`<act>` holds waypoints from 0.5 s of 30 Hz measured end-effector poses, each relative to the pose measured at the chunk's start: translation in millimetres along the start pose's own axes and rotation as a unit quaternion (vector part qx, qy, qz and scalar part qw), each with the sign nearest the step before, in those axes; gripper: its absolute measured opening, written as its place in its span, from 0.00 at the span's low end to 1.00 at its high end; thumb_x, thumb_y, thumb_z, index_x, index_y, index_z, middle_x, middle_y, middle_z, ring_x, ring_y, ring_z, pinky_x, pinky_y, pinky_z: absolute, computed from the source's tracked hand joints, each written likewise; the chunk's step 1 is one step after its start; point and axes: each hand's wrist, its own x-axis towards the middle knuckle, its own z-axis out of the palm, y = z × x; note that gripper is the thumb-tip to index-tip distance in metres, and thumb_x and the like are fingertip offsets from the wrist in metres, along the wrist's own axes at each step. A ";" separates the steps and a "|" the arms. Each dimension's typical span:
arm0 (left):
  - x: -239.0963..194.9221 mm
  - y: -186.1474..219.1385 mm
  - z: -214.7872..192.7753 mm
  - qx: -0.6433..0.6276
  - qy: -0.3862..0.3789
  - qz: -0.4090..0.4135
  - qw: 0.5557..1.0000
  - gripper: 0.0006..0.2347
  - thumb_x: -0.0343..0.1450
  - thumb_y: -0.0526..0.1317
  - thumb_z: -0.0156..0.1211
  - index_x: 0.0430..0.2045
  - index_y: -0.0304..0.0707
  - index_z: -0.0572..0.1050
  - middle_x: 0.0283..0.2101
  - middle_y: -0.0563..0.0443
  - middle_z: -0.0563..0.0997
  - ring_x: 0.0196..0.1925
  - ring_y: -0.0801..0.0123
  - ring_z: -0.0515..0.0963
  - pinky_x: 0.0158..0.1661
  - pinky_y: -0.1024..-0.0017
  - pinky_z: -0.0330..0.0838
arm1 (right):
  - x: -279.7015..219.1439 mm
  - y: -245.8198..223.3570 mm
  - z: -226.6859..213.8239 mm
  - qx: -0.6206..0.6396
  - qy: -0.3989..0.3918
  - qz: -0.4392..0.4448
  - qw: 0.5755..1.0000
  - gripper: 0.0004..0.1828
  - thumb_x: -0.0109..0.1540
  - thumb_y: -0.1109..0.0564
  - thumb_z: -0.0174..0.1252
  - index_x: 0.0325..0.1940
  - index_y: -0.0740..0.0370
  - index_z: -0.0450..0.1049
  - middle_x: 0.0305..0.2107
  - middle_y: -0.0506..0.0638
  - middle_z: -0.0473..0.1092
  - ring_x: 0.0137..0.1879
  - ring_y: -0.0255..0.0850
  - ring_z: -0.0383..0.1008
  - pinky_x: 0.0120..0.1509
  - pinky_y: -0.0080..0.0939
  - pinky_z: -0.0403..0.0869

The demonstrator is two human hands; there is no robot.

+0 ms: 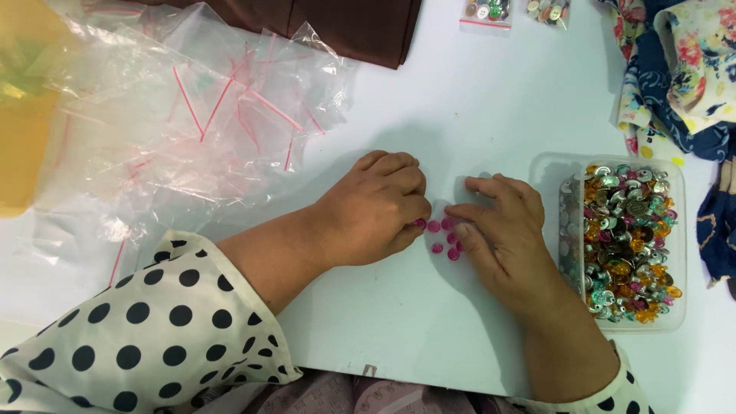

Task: Sorting colorful buttons from a container and placing them into small plastic bags

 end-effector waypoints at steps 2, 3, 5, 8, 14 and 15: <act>-0.1 -1.0 0.7 -0.003 0.005 0.002 1.000 0.06 0.67 0.41 0.68 0.34 0.42 0.81 0.41 0.52 0.77 0.60 0.53 0.73 0.62 0.48 0.63 | -2.8 9.2 0.0 0.013 0.012 -0.044 0.999 0.15 0.71 0.55 0.47 0.56 0.52 0.77 0.55 0.52 0.69 0.67 0.49 0.61 0.76 0.54 0.52; 0.4 1.5 -4.0 -0.002 0.003 0.003 1.000 0.06 0.67 0.41 0.68 0.34 0.42 0.81 0.41 0.52 0.77 0.60 0.53 0.73 0.62 0.48 0.63 | -3.2 10.8 0.0 0.014 0.014 -0.043 0.999 0.15 0.71 0.55 0.47 0.56 0.52 0.77 0.55 0.52 0.69 0.67 0.49 0.61 0.76 0.54 0.52; 1.0 7.4 -13.5 0.011 -0.016 -0.001 1.000 0.13 0.67 0.38 0.68 0.44 0.38 0.79 0.43 0.48 0.77 0.60 0.52 0.73 0.60 0.50 0.64 | -4.7 13.2 -0.2 0.051 0.009 -0.074 0.996 0.18 0.69 0.61 0.47 0.62 0.57 0.73 0.52 0.53 0.71 0.67 0.50 0.66 0.74 0.53 0.56; -2.0 10.6 -8.5 0.018 -0.035 0.005 0.999 0.14 0.66 0.38 0.67 0.44 0.38 0.79 0.44 0.48 0.77 0.59 0.53 0.73 0.60 0.51 0.64 | -10.2 6.4 4.1 0.113 0.010 -0.080 0.990 0.26 0.68 0.65 0.46 0.72 0.59 0.62 0.55 0.53 0.70 0.65 0.49 0.65 0.73 0.53 0.59; -3.4 17.5 -9.0 0.020 -0.058 0.019 0.998 0.15 0.66 0.44 0.69 0.43 0.37 0.80 0.40 0.49 0.78 0.55 0.54 0.75 0.54 0.55 0.68 | -12.9 9.3 5.1 0.125 -0.011 -0.111 0.986 0.30 0.69 0.65 0.42 0.78 0.60 0.52 0.52 0.51 0.69 0.61 0.46 0.67 0.70 0.51 0.62; -4.2 18.2 -8.6 0.020 -0.059 0.021 0.998 0.15 0.66 0.44 0.69 0.43 0.37 0.80 0.40 0.49 0.78 0.55 0.54 0.75 0.54 0.55 0.68 | -13.4 9.4 7.0 0.125 -0.010 -0.110 0.986 0.30 0.69 0.65 0.42 0.78 0.60 0.52 0.52 0.51 0.69 0.61 0.46 0.67 0.70 0.51 0.62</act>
